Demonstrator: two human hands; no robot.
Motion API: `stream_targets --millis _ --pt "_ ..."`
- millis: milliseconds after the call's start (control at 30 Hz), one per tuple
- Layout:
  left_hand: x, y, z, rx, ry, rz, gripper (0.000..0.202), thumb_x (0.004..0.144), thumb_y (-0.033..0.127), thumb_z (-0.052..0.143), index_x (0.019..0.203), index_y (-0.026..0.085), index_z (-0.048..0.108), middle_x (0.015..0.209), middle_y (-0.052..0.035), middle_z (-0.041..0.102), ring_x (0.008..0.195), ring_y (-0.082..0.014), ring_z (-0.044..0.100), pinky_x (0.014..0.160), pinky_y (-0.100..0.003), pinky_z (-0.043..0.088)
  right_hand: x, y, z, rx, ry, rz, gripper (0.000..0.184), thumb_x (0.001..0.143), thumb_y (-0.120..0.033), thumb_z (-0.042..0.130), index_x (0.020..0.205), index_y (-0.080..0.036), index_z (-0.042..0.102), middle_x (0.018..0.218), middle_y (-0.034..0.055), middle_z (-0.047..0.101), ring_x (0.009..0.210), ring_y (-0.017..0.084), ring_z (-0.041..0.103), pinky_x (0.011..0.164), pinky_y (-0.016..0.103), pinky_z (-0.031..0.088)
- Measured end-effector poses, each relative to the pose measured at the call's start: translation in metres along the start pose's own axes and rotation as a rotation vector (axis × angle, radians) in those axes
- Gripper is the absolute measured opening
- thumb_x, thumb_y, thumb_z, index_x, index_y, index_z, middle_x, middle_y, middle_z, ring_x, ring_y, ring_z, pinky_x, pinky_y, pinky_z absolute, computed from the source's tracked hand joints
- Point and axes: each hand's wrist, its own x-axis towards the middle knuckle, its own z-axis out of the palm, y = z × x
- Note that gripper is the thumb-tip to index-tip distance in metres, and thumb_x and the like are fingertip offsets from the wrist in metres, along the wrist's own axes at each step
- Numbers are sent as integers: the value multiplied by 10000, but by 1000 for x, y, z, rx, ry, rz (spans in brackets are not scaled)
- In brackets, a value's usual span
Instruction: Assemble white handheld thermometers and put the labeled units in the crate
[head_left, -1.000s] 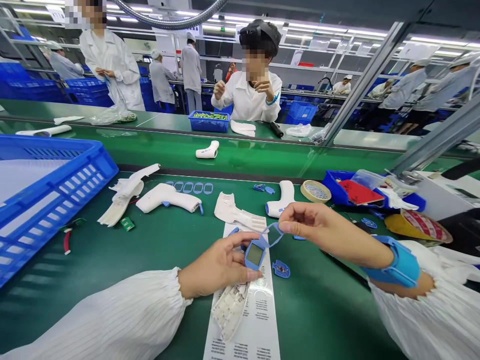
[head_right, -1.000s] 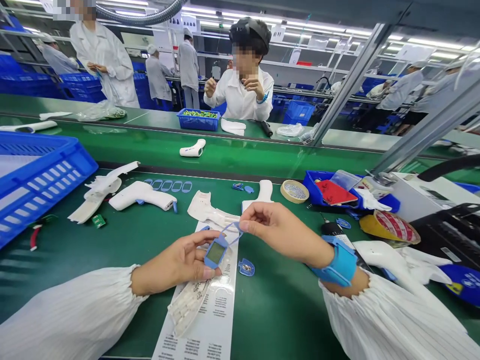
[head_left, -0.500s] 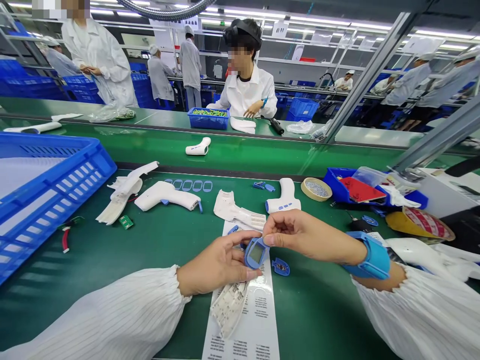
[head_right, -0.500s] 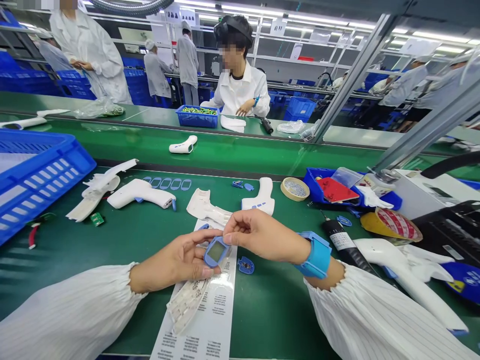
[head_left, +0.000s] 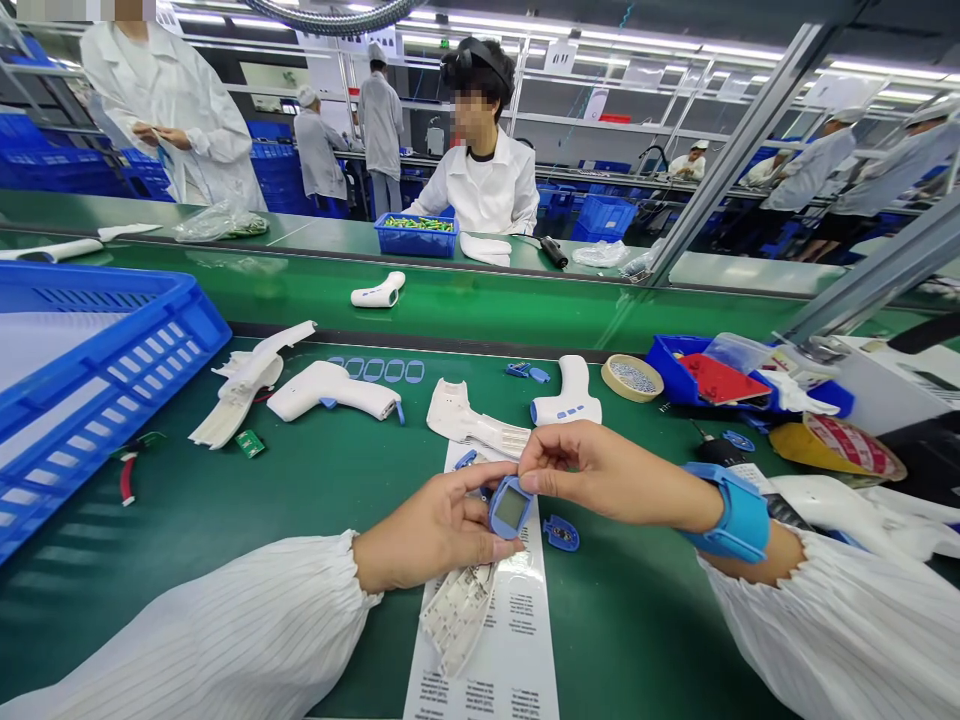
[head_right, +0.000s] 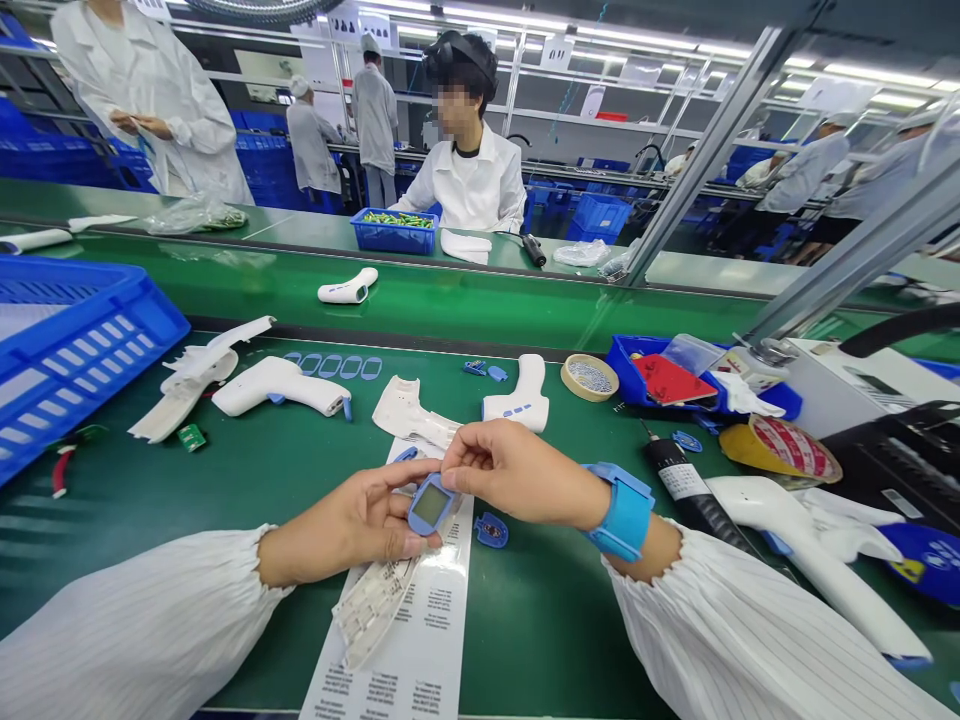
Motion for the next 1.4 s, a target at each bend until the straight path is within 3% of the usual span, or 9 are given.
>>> stream_targets --millis 267,533,733,833,1000,1400 --pt "-1 3 2 9 34 -18 689 672 182 739 1296 223 451 827 -33 643 823 -201 640 774 -350 455 0 -2 3 -33 38 -29 133 804 -284 565 766 -163 605 690 -1 585 622 120 506 574 238 426" --pt "0 1 3 -8 56 -22 677 656 215 756 1273 233 481 765 -5 613 767 -169 629 810 -361 445 -2 -4 5 -68 73 -12 120 810 -260 554 762 -163 605 672 -4 579 601 116 494 558 237 411" --pt "0 0 3 -22 33 8 612 691 172 728 1253 265 503 540 107 383 532 -52 476 814 -348 443 -3 -6 8 -112 107 6 121 807 -253 549 748 -164 605 650 -6 572 576 112 474 528 229 394" --pt "1 0 3 -26 35 15 608 689 165 729 1246 271 511 529 114 327 539 -52 473 792 -327 447 -4 -5 10 -109 125 15 125 807 -255 547 735 -168 600 645 -5 572 582 115 477 533 231 396" --pt "2 0 2 -32 46 4 629 657 208 754 1238 276 522 533 95 390 645 -109 587 728 -283 449 -3 -3 13 -88 154 44 121 792 -263 558 721 -173 596 635 -5 575 578 117 484 538 237 403" --pt "1 2 5 -3 79 -4 653 646 182 750 1252 234 513 630 34 570 707 -151 626 755 -319 461 -2 2 16 -3 209 41 118 763 -281 588 720 -172 604 629 -6 571 568 113 470 520 241 393"
